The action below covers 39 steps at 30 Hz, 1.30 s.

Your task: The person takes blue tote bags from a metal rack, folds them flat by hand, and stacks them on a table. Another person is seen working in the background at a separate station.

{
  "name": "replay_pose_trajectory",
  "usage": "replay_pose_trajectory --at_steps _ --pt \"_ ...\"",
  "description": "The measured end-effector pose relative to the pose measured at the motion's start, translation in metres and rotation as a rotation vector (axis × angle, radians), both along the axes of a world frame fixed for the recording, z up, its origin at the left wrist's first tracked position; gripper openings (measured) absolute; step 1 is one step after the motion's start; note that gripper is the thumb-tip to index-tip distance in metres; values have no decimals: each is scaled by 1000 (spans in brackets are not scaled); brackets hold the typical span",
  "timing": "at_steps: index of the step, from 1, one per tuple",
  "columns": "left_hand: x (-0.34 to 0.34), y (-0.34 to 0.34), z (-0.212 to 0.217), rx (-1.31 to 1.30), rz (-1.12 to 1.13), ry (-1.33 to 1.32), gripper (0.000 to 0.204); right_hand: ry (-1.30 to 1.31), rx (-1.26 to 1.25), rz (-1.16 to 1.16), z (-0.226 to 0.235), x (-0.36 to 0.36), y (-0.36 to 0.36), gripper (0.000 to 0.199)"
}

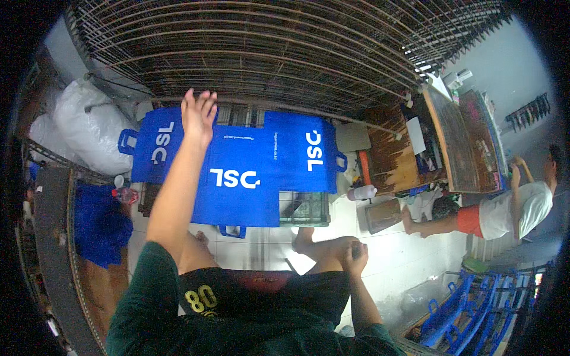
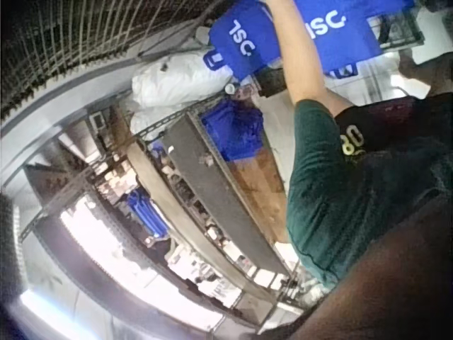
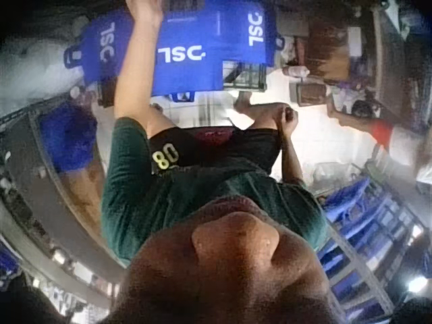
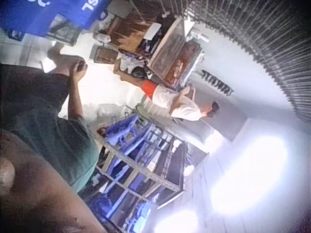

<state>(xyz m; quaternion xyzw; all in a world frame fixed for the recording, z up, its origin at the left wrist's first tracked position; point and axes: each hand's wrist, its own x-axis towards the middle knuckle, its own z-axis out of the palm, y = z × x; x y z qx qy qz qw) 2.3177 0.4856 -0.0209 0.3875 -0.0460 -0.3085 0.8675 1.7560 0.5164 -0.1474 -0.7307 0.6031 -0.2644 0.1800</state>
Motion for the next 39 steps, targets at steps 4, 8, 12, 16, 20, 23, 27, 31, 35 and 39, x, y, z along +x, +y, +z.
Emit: replay_pose_trajectory --at_steps 4,8,12,16,20,23,27,31,35,39 --pt "-50 50 -53 178 216 208 39 -57 25 -2 -3 -8 -7 11" --pt "-95 103 -140 341 367 412 29 -65 35 6 -9 -13 -12 12" --pt "-119 139 -255 668 365 658 30 -36 53 29 -5 -3 -12 15" --pt "-116 168 -341 711 144 819 42 0 122 68 6 16 -12 15" --pt "-98 187 -387 510 -26 941 68 -76 201 89 6 48 -19 18" --pt "-102 191 -389 566 -10 921 80 22 187 140 0 55 -31 14" --pt "-102 218 -363 890 -118 634 75 404 241 292 -22 66 -63 18" --pt "-62 268 -247 686 -114 514 60 663 560 636 -7 107 -67 33" --pt "-42 407 -88 676 112 163 49 529 1020 1025 56 236 -35 31" --pt "-111 580 -20 1225 250 188 50 878 576 1295 197 398 53 39"
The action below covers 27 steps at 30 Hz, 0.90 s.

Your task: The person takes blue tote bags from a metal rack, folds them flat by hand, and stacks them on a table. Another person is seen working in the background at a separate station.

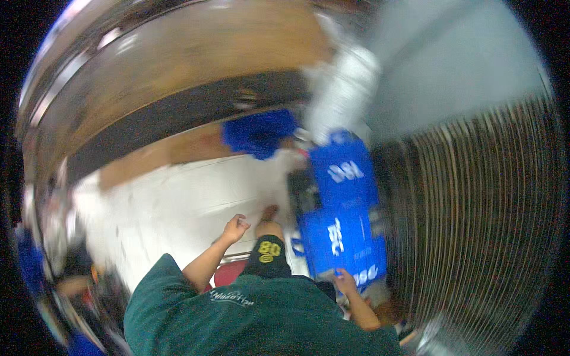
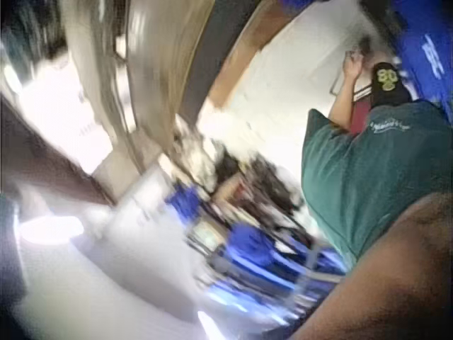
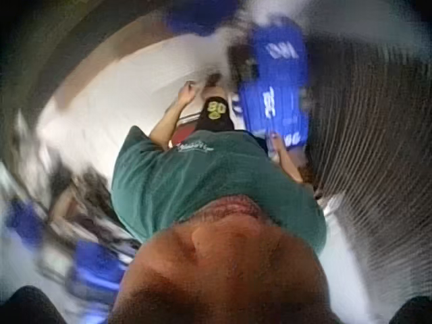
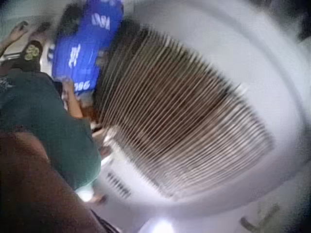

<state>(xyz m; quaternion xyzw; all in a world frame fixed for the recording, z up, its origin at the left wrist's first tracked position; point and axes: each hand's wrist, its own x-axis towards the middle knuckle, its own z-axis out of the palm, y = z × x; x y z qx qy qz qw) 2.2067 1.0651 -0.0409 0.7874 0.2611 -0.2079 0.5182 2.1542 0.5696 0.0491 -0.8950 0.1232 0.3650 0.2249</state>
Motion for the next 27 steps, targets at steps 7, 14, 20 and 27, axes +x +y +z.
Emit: replay_pose_trajectory --at_steps 7,14,20,27 --pt "-224 138 185 426 716 226 49 64 261 378 43 190 122 27" --pt "-305 115 174 391 997 199 57 -10 461 1233 -161 373 260 38" --pt "-297 145 185 125 951 101 70 58 136 1463 72 297 569 37" --pt "-358 202 176 268 1618 61 69 69 -51 1548 104 280 817 41"
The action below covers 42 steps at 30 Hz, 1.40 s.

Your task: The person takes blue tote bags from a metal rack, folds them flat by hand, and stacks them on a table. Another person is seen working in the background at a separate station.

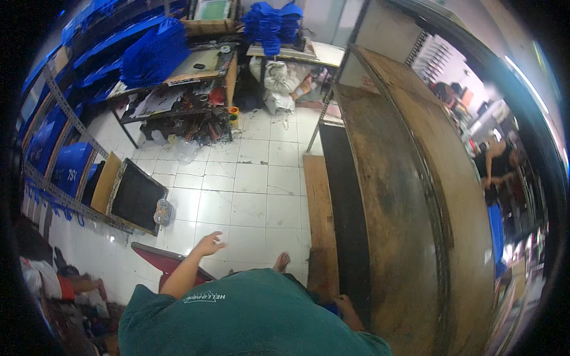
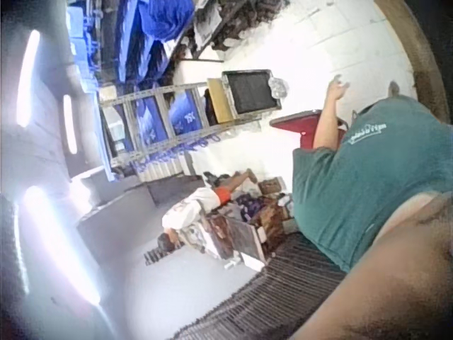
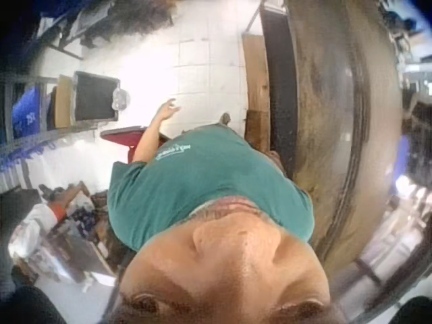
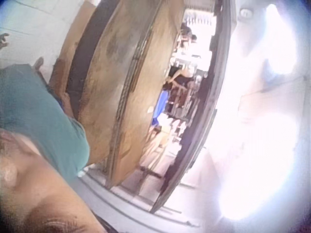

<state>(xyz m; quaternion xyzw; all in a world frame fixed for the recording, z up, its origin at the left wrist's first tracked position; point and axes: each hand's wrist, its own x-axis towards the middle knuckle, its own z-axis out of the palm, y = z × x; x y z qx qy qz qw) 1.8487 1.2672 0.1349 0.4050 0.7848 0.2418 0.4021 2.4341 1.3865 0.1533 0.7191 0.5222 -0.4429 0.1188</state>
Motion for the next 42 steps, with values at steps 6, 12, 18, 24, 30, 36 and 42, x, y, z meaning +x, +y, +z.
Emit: replay_pose_trajectory --at_steps 6,12,18,24,30,36,42 --pt "-53 -13 -36 -161 546 65 65 230 -8 189 -68 -131 245 49" --pt "-47 -34 -109 -210 839 133 58 502 150 504 -88 -311 449 50" --pt "-55 8 -146 -603 746 -59 65 662 310 467 24 -497 608 46" --pt "-257 222 -198 -268 715 63 68 309 410 415 -16 -495 705 42" --pt "-458 578 -7 229 370 366 62 54 -80 318 -37 -444 681 48" --pt "-512 867 174 679 129 306 54 44 -210 276 -73 -480 744 42" --pt "-547 1033 296 890 41 481 55 124 146 515 -36 -654 948 39"
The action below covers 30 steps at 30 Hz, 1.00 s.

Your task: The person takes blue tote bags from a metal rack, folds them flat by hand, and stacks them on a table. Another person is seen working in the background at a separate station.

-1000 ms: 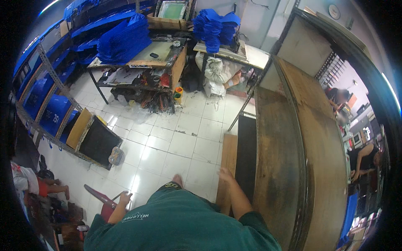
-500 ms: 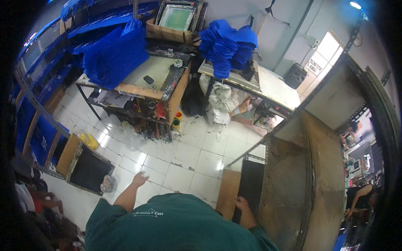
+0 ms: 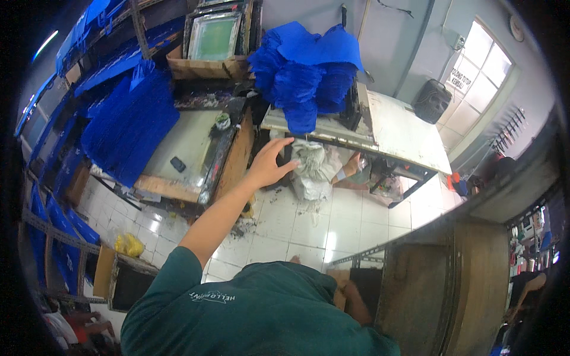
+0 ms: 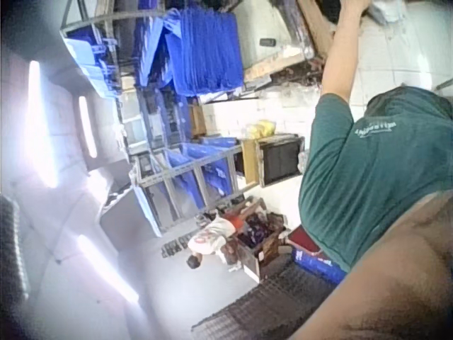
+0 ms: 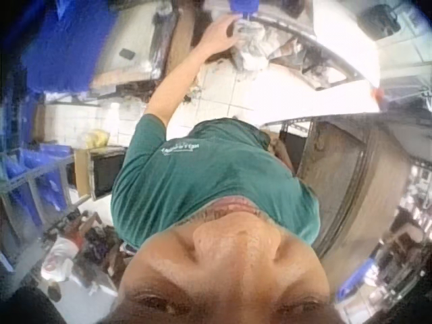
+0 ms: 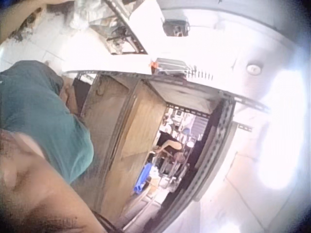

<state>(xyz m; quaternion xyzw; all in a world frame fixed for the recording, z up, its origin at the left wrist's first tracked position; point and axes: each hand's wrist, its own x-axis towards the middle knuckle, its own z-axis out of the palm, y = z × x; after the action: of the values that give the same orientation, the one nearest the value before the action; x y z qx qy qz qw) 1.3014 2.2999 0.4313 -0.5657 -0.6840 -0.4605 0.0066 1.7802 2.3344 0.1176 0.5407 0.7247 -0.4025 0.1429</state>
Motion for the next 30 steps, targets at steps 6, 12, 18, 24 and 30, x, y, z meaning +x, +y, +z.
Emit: replay_pose_trajectory --at_steps 6,12,18,24,30 --pt "-96 129 64 129 65 353 60 509 825 199 97 -243 276 40" --pt "-199 259 74 -16 138 594 82 703 1243 267 355 -467 362 41" --pt "-253 337 -21 -351 -16 739 107 465 1530 518 406 -599 444 52" --pt "-253 334 -35 -268 8 596 102 237 1578 711 361 -653 489 56" --pt "-263 334 -37 -280 -27 567 99 124 1413 818 370 -697 509 59"
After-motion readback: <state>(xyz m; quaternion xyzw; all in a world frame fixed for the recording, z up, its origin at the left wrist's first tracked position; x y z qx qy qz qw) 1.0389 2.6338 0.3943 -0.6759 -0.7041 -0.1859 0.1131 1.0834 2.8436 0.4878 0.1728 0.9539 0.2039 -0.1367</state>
